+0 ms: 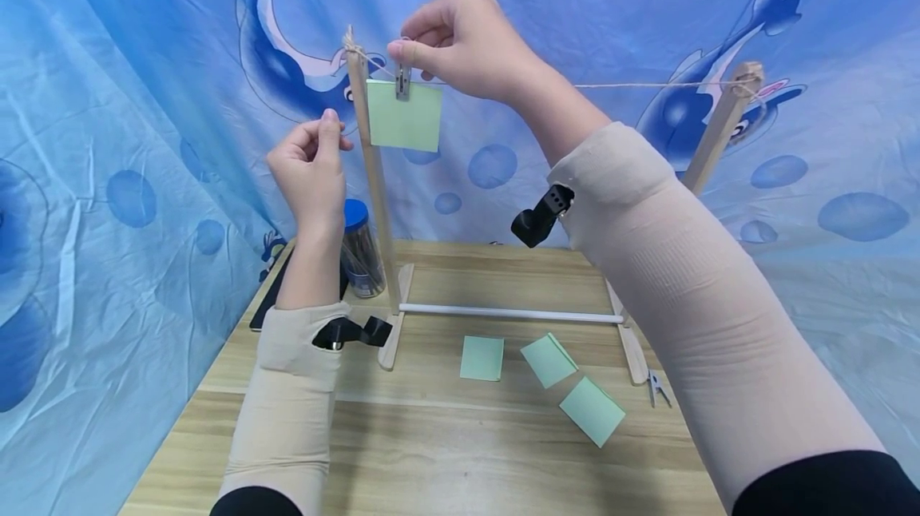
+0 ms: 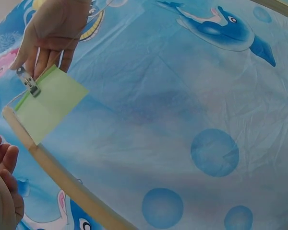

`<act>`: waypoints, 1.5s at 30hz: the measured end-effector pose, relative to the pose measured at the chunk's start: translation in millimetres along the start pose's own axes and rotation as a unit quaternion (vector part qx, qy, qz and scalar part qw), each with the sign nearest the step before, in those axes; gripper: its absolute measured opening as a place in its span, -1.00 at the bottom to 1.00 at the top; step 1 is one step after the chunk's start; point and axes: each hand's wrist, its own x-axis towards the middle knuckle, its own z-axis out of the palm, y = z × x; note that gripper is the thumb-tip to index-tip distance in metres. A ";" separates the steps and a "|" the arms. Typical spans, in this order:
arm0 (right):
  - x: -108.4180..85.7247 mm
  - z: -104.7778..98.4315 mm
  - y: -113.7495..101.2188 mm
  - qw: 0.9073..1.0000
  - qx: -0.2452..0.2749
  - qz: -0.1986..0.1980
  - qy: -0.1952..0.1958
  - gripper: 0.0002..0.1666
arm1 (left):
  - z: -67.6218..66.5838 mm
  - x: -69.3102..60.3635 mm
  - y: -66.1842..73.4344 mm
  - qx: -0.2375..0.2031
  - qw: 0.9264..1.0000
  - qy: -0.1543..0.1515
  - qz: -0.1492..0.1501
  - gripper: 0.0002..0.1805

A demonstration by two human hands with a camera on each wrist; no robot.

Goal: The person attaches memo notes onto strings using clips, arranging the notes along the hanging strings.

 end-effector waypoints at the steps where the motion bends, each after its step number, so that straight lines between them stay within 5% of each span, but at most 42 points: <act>1: 0.2 -0.2 0.2 1.000 -0.002 0.001 -0.001 -0.56 | -0.2 -0.1 -0.3 -0.002 1.000 -0.001 0.000 -0.71; 11: -2.4 -6.5 0.8 0.999 -0.038 0.021 0.028 -0.35 | -4.4 -2.4 -3.8 0.011 1.000 0.008 -0.002 -0.72; 18: -22.0 -17.1 3.6 0.995 -0.029 0.005 0.096 -0.41 | -12.5 -13.1 -11.1 0.059 0.997 0.038 0.042 -0.70; 21: -35.5 -21.3 9.3 0.992 -0.006 -0.012 0.128 -0.46 | -18.1 -25.1 -19.6 0.071 0.994 0.012 0.080 -0.69; 24: -52.7 -21.8 15.7 0.983 0.045 -0.042 0.173 -0.54 | -25.6 -39.4 -31.7 0.086 0.988 -0.047 0.118 -0.71; 29: -95.5 -6.3 33.9 0.951 0.084 -0.185 0.235 -0.70 | -37.3 -63.2 -54.7 0.114 0.966 -0.157 0.174 -0.85; 32: -126.5 10.6 47.8 0.945 0.069 -0.218 0.235 -0.70 | -41.1 -76.5 -66.2 0.144 0.947 -0.208 0.200 -0.91; 38: -190.5 48.8 88.3 0.969 0.027 -0.154 0.191 -0.56 | -45.1 -104.3 -82.3 0.242 0.900 -0.300 0.205 -0.84; 45: -261.8 81.2 128.7 0.988 0.001 -0.033 0.153 -0.59 | -45.9 -132.0 -103.3 0.300 0.852 -0.406 0.137 -0.74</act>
